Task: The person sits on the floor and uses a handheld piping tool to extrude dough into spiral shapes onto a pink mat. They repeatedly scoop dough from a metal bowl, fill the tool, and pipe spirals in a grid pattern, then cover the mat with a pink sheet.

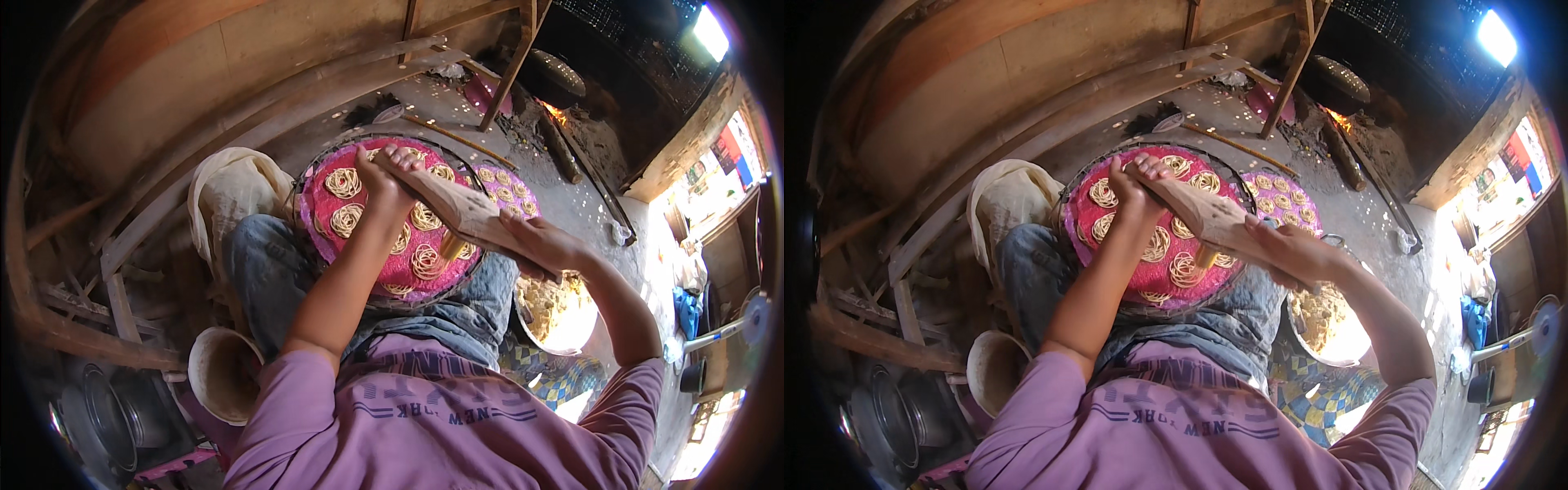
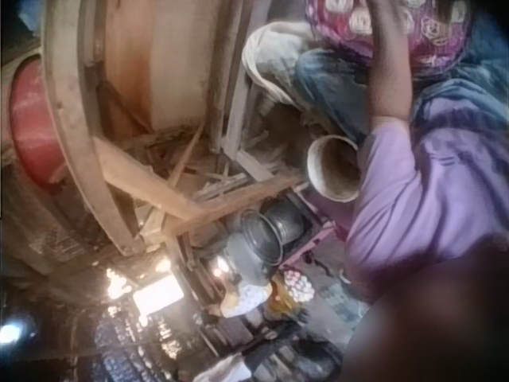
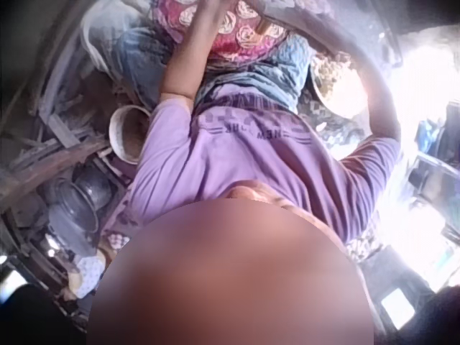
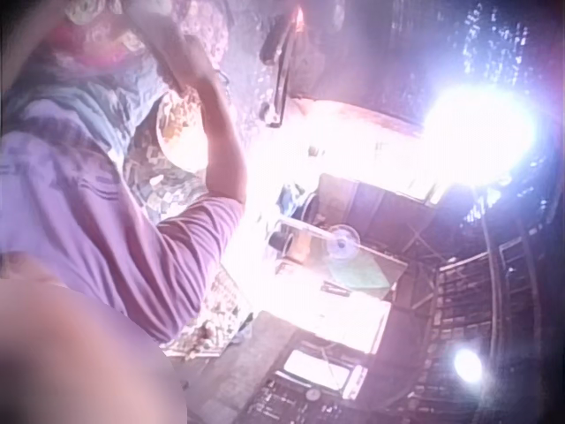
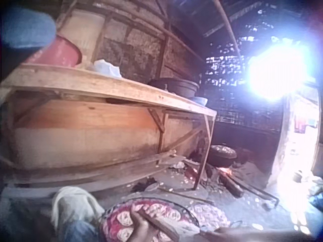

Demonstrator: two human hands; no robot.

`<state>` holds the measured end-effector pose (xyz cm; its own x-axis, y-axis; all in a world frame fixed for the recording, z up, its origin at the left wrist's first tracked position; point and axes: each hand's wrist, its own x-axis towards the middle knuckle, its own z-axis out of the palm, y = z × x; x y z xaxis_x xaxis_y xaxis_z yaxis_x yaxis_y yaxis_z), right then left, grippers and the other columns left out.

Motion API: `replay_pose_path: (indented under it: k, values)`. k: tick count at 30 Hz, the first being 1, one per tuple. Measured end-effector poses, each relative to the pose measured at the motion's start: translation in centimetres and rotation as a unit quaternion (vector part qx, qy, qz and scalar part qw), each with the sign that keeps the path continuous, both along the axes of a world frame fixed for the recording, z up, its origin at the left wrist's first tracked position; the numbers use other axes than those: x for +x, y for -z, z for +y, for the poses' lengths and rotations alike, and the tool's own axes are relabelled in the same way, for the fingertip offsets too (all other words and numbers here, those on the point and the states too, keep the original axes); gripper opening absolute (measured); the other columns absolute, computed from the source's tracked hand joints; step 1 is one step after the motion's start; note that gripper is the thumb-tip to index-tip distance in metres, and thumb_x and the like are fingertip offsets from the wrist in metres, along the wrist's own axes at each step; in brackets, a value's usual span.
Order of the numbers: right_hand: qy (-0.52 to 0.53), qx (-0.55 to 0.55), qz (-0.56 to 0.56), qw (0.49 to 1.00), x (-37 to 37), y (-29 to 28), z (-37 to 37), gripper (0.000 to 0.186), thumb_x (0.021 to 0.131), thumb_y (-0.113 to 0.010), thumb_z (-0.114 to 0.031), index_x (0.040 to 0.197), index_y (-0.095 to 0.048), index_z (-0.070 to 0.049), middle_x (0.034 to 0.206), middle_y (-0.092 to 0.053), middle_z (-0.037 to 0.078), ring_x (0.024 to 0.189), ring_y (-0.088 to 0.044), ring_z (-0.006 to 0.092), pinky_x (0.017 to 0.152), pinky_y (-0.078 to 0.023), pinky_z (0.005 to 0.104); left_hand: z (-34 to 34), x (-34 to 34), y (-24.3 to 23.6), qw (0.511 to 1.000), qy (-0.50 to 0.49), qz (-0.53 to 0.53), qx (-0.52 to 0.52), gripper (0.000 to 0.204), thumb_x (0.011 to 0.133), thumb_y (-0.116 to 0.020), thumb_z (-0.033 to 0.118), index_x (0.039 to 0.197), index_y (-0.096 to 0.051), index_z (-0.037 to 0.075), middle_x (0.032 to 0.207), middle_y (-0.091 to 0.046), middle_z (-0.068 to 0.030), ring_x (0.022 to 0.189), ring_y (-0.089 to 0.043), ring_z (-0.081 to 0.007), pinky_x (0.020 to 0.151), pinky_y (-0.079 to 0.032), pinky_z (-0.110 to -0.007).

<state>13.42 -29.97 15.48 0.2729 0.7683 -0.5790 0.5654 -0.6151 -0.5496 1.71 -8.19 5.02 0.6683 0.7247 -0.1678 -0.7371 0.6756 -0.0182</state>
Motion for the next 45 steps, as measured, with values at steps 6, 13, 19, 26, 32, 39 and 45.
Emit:
replay_pose_path:
  k: [6, 13, 19, 26, 32, 39, 45]
  values:
    - [0.032, 0.041, -0.006, 0.999, -0.5, 1.1, -0.2, 0.076, 0.094, -0.031, -0.068, 0.071, -0.061, -0.002, 0.048, -0.05, 0.004, 0.039, -0.051, 0.0126, 0.038, -0.042, 0.0292, 0.5, -1.5, -1.6, 0.992, -0.033, -0.021, 0.12, 0.056, 0.093, -0.024, 0.061, 0.066, -0.04, 0.014, 0.054, -0.035, 0.0026, 0.046, -0.035, -0.0125, 0.052, -0.035, -0.03]
    - [0.029, 0.014, -0.03, 0.999, 0.7, 2.1, -2.2, 0.075, 0.094, -0.031, -0.068, 0.084, -0.064, -0.002, 0.051, -0.051, 0.003, 0.042, -0.052, 0.0118, 0.04, -0.041, 0.0281, -1.2, 1.3, 3.0, 0.998, 0.0, 0.0, 0.058, 0.054, 0.093, -0.024, 0.059, 0.064, -0.039, 0.016, 0.052, -0.033, 0.0037, 0.045, -0.035, -0.0122, 0.05, -0.036, -0.03]
    - [0.074, 0.087, 0.339, 0.934, 4.3, 5.4, -2.0, 0.088, 0.089, -0.024, -0.077, 0.119, -0.054, 0.0, 0.075, -0.064, 0.014, 0.05, -0.062, 0.018, 0.05, -0.055, 0.0318, 1.2, 2.1, 5.5, 0.97, 0.031, -0.204, 0.13, 0.05, 0.092, -0.033, 0.056, 0.063, -0.043, 0.015, 0.052, -0.039, 0.0052, 0.044, -0.04, -0.0099, 0.052, -0.04, -0.028]
    - [0.086, 0.117, 0.664, 0.733, 4.9, 14.7, 0.2, 0.085, 0.091, -0.021, -0.074, 0.136, -0.044, -0.007, 0.084, -0.064, 0.022, 0.057, -0.066, 0.0247, 0.054, -0.058, 0.0366, 1.5, 1.7, 5.6, 0.969, 0.049, -0.241, 0.011, 0.053, 0.09, -0.034, 0.059, 0.061, -0.041, 0.015, 0.051, -0.036, 0.0043, 0.043, -0.036, -0.0114, 0.05, -0.037, -0.029]
    - [0.063, 0.095, 0.691, 0.714, 5.0, 16.8, 1.2, 0.067, 0.099, -0.023, -0.06, 0.137, -0.043, -0.009, 0.082, -0.063, 0.015, 0.05, -0.054, 0.0172, 0.048, -0.048, 0.0299, 2.1, 1.0, 6.6, 0.968, 0.023, -0.247, 0.032, 0.056, 0.091, -0.031, 0.062, 0.061, -0.041, 0.016, 0.051, -0.036, 0.0046, 0.043, -0.036, -0.011, 0.049, -0.037, -0.028]
    - [-0.081, 0.116, 0.208, 0.968, 2.4, 15.0, 3.0, 0.055, 0.102, -0.027, -0.047, 0.143, -0.041, -0.013, 0.089, -0.066, 0.016, 0.066, -0.062, 0.0249, 0.066, -0.053, 0.0422, 4.5, -1.9, 3.0, 0.939, -0.036, -0.257, 0.226, 0.045, 0.092, -0.043, 0.051, 0.063, -0.042, 0.017, 0.052, -0.037, 0.0066, 0.043, -0.039, -0.0079, 0.053, -0.042, -0.026]
    - [-0.28, 0.51, -0.252, 0.773, -1.9, 11.0, 4.3, 0.053, 0.104, -0.028, -0.042, 0.143, -0.042, -0.009, 0.121, -0.062, 0.017, 0.105, -0.062, 0.0337, 0.099, -0.044, 0.0465, 5.0, -6.2, -5.2, 0.894, 0.025, -0.283, 0.345, 0.049, 0.096, -0.039, 0.052, 0.063, -0.04, 0.016, 0.05, -0.037, 0.0064, 0.043, -0.04, -0.0077, 0.053, -0.042, -0.026]
